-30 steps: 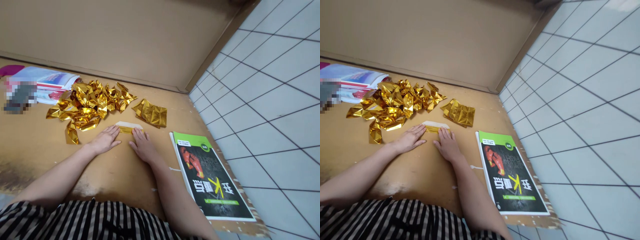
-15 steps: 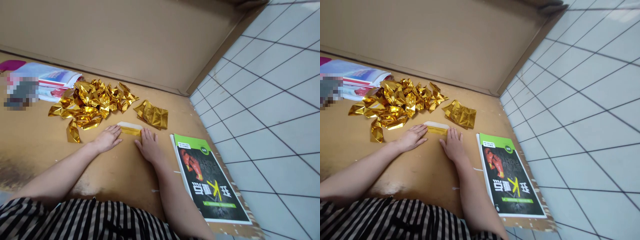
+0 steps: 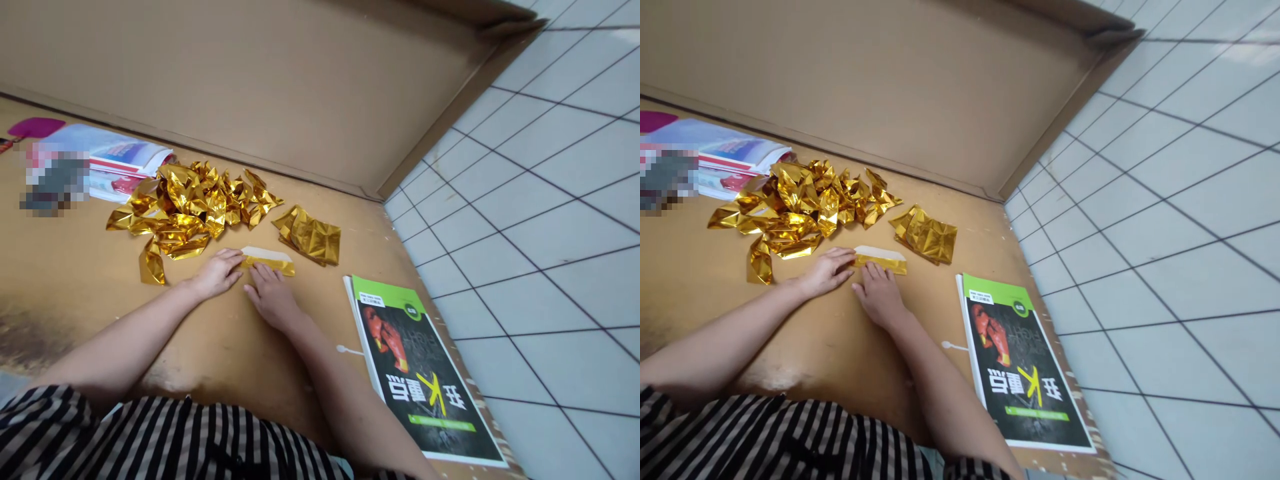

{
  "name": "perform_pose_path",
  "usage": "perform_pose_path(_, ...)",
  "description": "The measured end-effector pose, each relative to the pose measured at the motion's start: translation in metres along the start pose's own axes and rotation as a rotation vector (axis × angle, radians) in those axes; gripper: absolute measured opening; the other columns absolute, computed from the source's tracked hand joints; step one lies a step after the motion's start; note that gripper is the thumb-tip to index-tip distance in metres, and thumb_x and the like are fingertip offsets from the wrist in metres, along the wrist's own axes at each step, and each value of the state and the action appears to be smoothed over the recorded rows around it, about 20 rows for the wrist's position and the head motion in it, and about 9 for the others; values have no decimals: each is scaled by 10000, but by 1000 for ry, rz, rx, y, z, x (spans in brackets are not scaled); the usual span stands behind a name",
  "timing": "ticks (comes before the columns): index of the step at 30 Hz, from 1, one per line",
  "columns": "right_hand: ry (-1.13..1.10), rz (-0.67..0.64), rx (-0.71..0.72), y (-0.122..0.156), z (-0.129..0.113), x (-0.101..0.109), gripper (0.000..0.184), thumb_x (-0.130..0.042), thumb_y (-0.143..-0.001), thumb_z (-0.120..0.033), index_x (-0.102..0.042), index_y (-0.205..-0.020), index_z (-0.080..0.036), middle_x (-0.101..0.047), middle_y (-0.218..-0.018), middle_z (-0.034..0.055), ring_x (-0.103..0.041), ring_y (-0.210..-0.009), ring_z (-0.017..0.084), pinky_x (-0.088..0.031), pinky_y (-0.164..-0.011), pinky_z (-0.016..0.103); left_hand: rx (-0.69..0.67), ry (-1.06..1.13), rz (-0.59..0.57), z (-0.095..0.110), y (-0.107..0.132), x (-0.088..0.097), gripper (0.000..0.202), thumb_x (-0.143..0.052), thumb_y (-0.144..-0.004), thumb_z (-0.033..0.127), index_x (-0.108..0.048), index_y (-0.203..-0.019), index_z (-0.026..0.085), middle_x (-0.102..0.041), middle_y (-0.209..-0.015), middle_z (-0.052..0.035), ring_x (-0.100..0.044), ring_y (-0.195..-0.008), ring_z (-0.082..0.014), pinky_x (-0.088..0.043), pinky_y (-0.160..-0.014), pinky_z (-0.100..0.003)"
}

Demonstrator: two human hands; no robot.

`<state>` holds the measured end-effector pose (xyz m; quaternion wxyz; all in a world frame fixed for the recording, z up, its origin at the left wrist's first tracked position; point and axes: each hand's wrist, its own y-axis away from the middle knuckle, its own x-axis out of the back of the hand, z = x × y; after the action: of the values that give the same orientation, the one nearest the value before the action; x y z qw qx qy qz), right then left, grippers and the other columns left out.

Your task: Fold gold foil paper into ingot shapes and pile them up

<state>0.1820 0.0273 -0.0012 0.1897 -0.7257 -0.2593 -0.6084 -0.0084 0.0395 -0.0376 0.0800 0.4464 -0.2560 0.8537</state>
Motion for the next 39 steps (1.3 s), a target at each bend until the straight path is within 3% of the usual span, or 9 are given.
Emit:
perform_pose_path(9, -137, 283, 107, 2, 14, -20, 366, -410, -982, -307, -660, -1216, -176, -670, -1267, 150, -568, -1219, 269, -436, -1025, 470, -66, 49, 57, -9, -2, 0, 270, -586, -864, 190, -708, -1105, 192, -718, -1159, -103, -659, -1066, -250, -551, -938, -437)
perform_pose_path(18, -194, 336, 113, 1, 15, -21, 327, -443, -960, -278, -661, -1180, -172, -706, -1159, 138, -618, -1093, 254, -481, -946, 427, -198, -136, 25, -9, -3, 8, 237, -480, -956, 200, -717, -966, 202, -733, -996, -81, -663, -948, -204, -549, -839, -341)
perform_pose_path(23, -151, 395, 108, 0, 15, -24, 280, -484, -943, -263, -666, -1139, -181, -716, -1074, 121, -621, -1014, 256, -482, -913, 417, -267, -236, 23, -1, -4, 12, 249, -442, -960, 161, -690, -938, 177, -716, -976, -103, -640, -918, -209, -522, -820, -342)
perform_pose_path(29, -70, 421, 79, -2, 16, -26, 177, -525, -934, -262, -690, -925, -199, -683, -916, 102, -583, -900, 242, -466, -825, 373, -359, -188, 8, 14, -2, 12, 273, -411, -979, 210, -670, -899, 178, -702, -909, -91, -629, -872, -202, -494, -835, -353)
perform_pose_path(35, -64, 406, 69, -2, 15, -26, 191, -505, -938, -236, -669, -846, -198, -653, -838, 80, -545, -835, 220, -420, -781, 340, -232, 30, 26, 13, -1, 7, 159, -519, -933, 254, -666, -963, 199, -709, -865, -62, -646, -841, -204, -499, -801, -348)
perform_pose_path(39, -83, 391, 48, -1, 14, -23, 199, -503, -940, -247, -659, -828, -195, -647, -834, 74, -540, -835, 216, -395, -781, 337, -104, 140, 26, 5, -1, 4, 233, -570, -864, 201, -670, -1073, 217, -720, -874, -40, -657, -845, -208, -503, -835, -379)
